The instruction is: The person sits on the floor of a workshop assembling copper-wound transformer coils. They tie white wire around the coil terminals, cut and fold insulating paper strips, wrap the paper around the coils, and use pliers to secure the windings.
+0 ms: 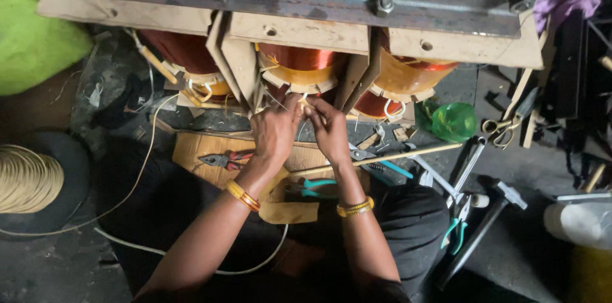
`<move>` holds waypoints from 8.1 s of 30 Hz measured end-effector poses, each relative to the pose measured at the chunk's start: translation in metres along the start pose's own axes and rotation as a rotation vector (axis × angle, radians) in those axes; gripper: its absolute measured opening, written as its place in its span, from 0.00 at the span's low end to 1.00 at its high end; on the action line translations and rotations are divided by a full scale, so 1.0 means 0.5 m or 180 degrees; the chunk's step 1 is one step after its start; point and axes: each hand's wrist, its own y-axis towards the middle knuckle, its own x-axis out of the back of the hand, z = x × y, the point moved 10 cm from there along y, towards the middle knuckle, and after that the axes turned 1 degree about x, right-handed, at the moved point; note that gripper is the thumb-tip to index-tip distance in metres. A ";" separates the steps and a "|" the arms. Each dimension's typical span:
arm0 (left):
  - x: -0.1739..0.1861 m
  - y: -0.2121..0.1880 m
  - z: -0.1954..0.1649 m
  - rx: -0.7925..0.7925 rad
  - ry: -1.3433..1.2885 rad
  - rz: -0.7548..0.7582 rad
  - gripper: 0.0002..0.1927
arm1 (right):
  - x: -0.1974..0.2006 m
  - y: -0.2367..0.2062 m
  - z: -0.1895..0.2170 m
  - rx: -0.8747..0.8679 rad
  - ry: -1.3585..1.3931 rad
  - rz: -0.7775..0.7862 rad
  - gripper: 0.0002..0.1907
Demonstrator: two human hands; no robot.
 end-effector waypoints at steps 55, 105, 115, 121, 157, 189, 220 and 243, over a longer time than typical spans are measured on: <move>-0.110 -0.097 0.131 0.2689 -0.5088 -0.0986 0.08 | -0.139 0.015 0.157 0.1721 -0.3278 0.0812 0.26; -0.058 -0.084 0.054 0.1187 -0.0575 0.1473 0.14 | -0.035 -0.020 0.163 0.1922 -0.2823 0.0107 0.19; 0.022 -0.043 0.041 0.0809 -0.1582 -0.0422 0.15 | -0.030 -0.009 0.136 0.1819 -0.2884 0.0127 0.16; -0.094 -0.053 0.067 0.1501 -0.2538 0.0280 0.06 | -0.016 -0.012 0.154 0.1852 -0.2720 -0.0017 0.13; -0.124 -0.045 0.093 0.2121 -0.4441 -0.0737 0.04 | -0.026 -0.047 0.166 0.2086 -0.2744 -0.0609 0.20; -0.063 -0.020 0.057 0.0962 -0.2656 0.0936 0.12 | -0.005 -0.043 0.139 0.2159 -0.2504 0.0163 0.13; -0.043 -0.042 0.066 0.1622 -0.3526 -0.0001 0.13 | -0.024 -0.006 0.072 0.0852 -0.2133 0.0082 0.15; -0.110 -0.016 0.104 0.1918 -0.4158 0.0948 0.08 | -0.032 -0.023 0.099 0.1441 -0.2794 0.0027 0.06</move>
